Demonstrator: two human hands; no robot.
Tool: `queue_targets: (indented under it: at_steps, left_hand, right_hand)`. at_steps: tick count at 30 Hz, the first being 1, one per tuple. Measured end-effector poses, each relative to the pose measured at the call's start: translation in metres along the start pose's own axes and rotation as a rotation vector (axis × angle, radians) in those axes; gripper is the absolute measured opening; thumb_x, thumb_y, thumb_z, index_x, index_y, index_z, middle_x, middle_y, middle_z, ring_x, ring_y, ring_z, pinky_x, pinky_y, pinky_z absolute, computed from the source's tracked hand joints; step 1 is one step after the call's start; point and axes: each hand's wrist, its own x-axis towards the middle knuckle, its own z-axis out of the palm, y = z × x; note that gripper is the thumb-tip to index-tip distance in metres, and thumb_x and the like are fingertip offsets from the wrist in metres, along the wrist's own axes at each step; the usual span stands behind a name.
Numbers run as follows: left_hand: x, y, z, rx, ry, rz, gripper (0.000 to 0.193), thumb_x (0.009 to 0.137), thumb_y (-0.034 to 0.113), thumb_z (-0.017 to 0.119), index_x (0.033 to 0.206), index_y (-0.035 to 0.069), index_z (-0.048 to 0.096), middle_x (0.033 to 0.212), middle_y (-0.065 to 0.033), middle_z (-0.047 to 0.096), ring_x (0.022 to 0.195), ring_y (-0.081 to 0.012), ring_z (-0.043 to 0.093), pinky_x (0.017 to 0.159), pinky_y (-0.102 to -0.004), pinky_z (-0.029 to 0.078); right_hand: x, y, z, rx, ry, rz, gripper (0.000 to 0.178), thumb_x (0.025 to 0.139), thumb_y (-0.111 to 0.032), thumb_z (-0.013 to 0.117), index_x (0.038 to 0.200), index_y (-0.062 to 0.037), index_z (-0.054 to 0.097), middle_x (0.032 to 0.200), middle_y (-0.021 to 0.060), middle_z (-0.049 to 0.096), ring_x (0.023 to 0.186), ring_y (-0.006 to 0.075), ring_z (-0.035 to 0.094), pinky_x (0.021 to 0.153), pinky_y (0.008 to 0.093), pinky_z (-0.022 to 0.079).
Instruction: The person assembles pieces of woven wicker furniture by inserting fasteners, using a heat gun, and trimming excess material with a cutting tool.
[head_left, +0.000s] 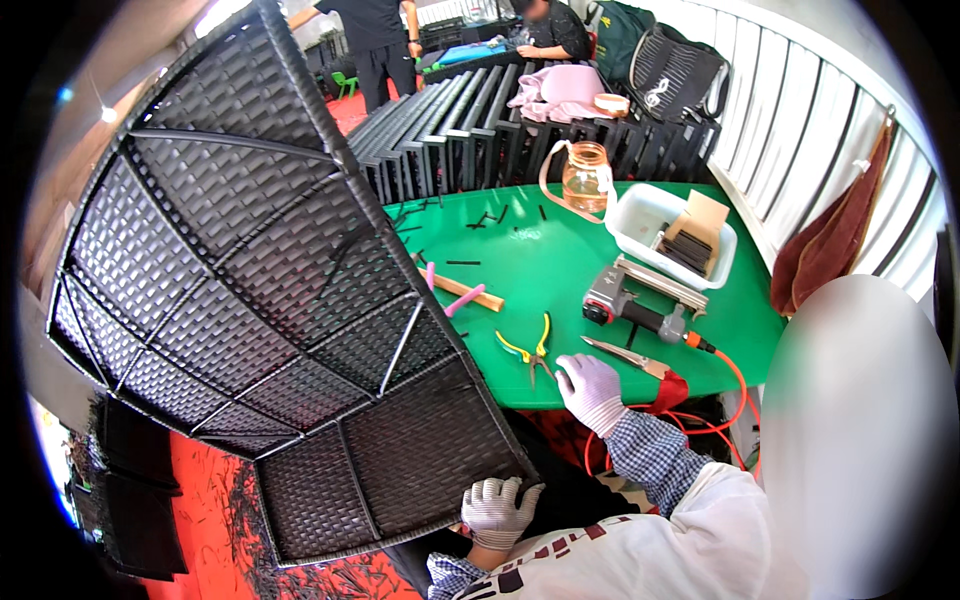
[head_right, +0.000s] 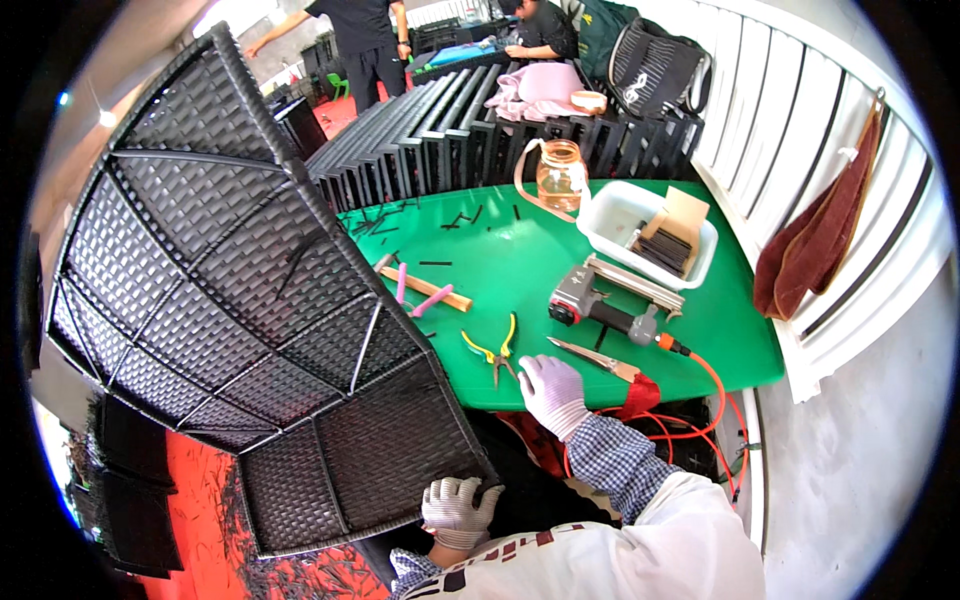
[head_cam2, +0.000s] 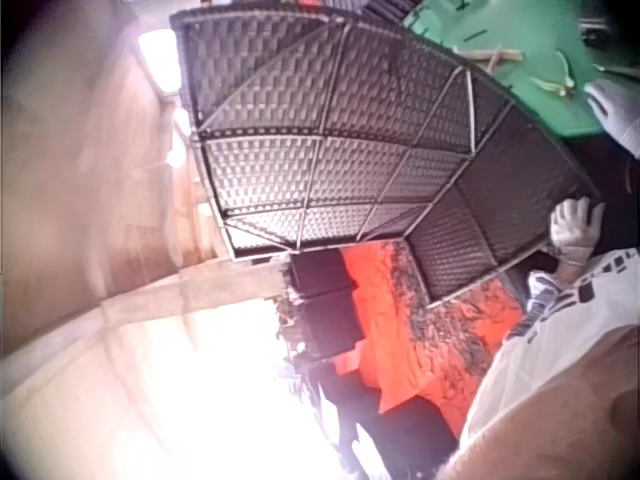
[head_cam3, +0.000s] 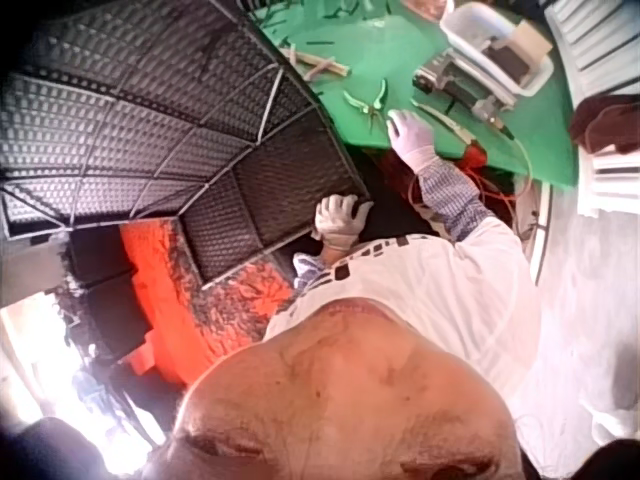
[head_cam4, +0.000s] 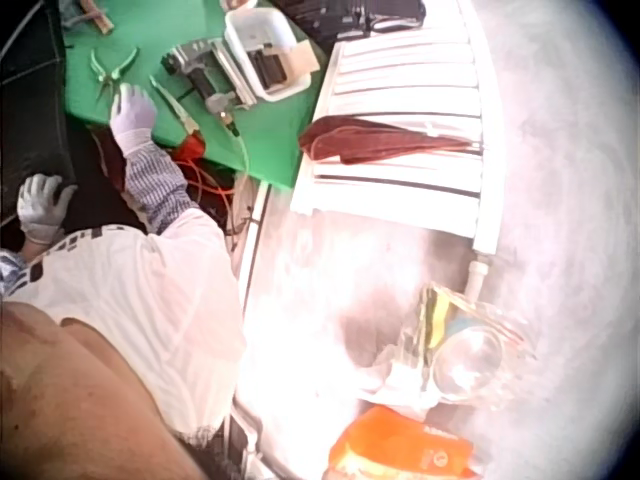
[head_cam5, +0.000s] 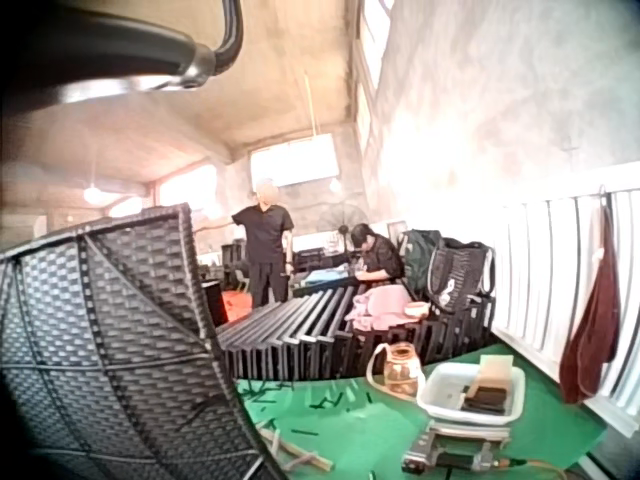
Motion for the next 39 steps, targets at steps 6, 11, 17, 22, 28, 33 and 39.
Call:
queue_targets:
  at_steps: [6, 11, 17, 22, 28, 33, 39]
  left_hand:
    - [-0.0006, 0.0003, -0.0017, 0.006, -0.009, 0.024, 0.034, 0.073, 0.041, 0.089, 0.086, 0.014, 0.072, 0.076, -0.0043, 0.058, 0.070, -0.0253, 0.059, 0.061, -0.0406, 0.045]
    - [0.0002, -0.0008, 0.0006, 0.002, 0.031, 0.037, 0.034, 0.074, 0.040, 0.089, 0.085, 0.014, 0.071, 0.076, -0.0046, 0.057, 0.069, -0.0254, 0.059, 0.061, -0.0406, 0.045]
    - [0.0020, 0.0009, -0.0010, 0.008, 0.019, 0.023, 0.034, 0.070, 0.038, 0.090, 0.084, 0.014, 0.070, 0.076, -0.0046, 0.057, 0.069, -0.0262, 0.058, 0.063, -0.0416, 0.045]
    - [0.0005, 0.0004, 0.0010, 0.013, 0.024, 0.021, 0.034, 0.070, 0.038, 0.090, 0.083, 0.014, 0.070, 0.076, -0.0044, 0.057, 0.068, -0.0261, 0.058, 0.063, -0.0415, 0.045]
    - [0.0007, 0.0001, 0.0006, 0.017, 0.022, 0.031, 0.034, 0.074, 0.041, 0.089, 0.084, 0.015, 0.070, 0.075, -0.0050, 0.056, 0.068, -0.0254, 0.058, 0.060, -0.0410, 0.045]
    - [0.0019, 0.0018, -0.0009, 0.004, 0.018, 0.013, 0.034, 0.070, 0.038, 0.090, 0.083, 0.014, 0.070, 0.075, -0.0049, 0.057, 0.069, -0.0268, 0.058, 0.063, -0.0423, 0.045]
    - [0.0015, 0.0022, -0.0010, 0.006, 0.023, 0.013, 0.034, 0.070, 0.039, 0.090, 0.083, 0.015, 0.070, 0.076, -0.0054, 0.057, 0.069, -0.0274, 0.059, 0.064, -0.0424, 0.045]
  right_hand:
    - [-0.0025, 0.0040, 0.0031, 0.004, 0.010, 0.009, 0.019, 0.092, -0.019, 0.067, 0.106, -0.0066, 0.066, 0.092, 0.0115, 0.067, 0.086, 0.0320, 0.066, 0.076, 0.0446, 0.055]
    - [-0.0020, 0.0037, 0.0028, -0.006, 0.019, 0.006, 0.019, 0.092, -0.020, 0.067, 0.107, -0.0072, 0.067, 0.093, 0.0113, 0.068, 0.086, 0.0313, 0.067, 0.075, 0.0443, 0.055]
    - [-0.0023, 0.0041, 0.0053, -0.016, 0.024, 0.018, 0.018, 0.092, -0.020, 0.068, 0.106, -0.0081, 0.067, 0.092, 0.0106, 0.068, 0.086, 0.0312, 0.067, 0.074, 0.0444, 0.055]
    - [-0.0021, 0.0029, 0.0047, -0.006, 0.040, 0.015, 0.017, 0.091, -0.019, 0.068, 0.104, -0.0085, 0.066, 0.091, 0.0103, 0.067, 0.085, 0.0314, 0.067, 0.074, 0.0447, 0.055]
    - [-0.0028, 0.0032, 0.0043, -0.008, 0.033, 0.019, 0.016, 0.091, -0.019, 0.068, 0.103, -0.0085, 0.066, 0.091, 0.0103, 0.067, 0.085, 0.0314, 0.066, 0.074, 0.0446, 0.055]
    - [-0.0026, 0.0033, 0.0050, -0.006, 0.043, 0.015, 0.015, 0.091, -0.018, 0.068, 0.102, -0.0086, 0.066, 0.090, 0.0102, 0.067, 0.084, 0.0313, 0.066, 0.074, 0.0444, 0.055]
    - [-0.0030, 0.0034, 0.0051, -0.016, 0.037, 0.017, 0.015, 0.091, -0.018, 0.068, 0.102, -0.0087, 0.066, 0.089, 0.0102, 0.067, 0.084, 0.0311, 0.066, 0.073, 0.0442, 0.054]
